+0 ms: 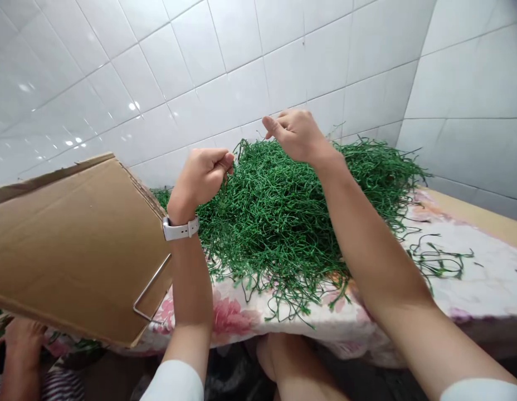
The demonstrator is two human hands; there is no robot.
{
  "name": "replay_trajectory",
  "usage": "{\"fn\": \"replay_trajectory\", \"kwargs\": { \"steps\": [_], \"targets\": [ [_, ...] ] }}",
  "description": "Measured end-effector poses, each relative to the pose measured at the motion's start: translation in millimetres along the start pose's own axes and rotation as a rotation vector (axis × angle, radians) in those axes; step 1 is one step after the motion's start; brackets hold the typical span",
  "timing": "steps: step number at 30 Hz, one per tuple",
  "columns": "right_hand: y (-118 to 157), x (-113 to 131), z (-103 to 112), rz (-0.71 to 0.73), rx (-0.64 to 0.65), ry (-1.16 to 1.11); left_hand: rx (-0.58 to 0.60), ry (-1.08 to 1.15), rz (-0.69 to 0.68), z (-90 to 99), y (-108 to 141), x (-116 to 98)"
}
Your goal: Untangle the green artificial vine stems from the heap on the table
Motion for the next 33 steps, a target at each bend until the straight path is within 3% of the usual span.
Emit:
{"fn": "replay_trajectory", "kwargs": {
  "steps": [6, 10, 15, 20, 24, 29, 33],
  "targets": [
    [3, 48, -35, -0.247, 0.186, -0.579, -0.181, 0.034, -0.011, -11.3, -10, 5],
    [1, 56, -44, -0.264, 0.103, -0.831, -0.097, 0.02, -0.079, -20.9, -15, 0],
    [-9, 47, -37, -0.203, -0.009, -0.978, 0.028, -0.033, -0.046, -26.2, -16, -4],
    [-13, 41, -23, -0.082, 0.066, -0.873, 0.105, -0.03, -0.025, -27.2, -14, -9],
    [-11, 34, -19, -0.097, -0.006, -0.814, 0.184, -0.06, -0.032, -29.4, -14, -16],
    [-4, 41, -37, -0.008, -0.11, -0.563, 0.29, -0.309, -0.005, -38.6, -15, -27],
    [4, 44, -59, 0.162, 0.048, -0.287, 0.369, -0.473, 0.127, -46.4, -15, -23]
  ]
}}
Point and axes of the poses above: each hand's wrist, its own y-axis away from the middle knuckle, its own z-axis out of the back of the hand, x = y × z, the point moved 3 cm from there along -y, towards the middle knuckle, and after that the axes turned 7 degrees about x, right-handed, at the moved point
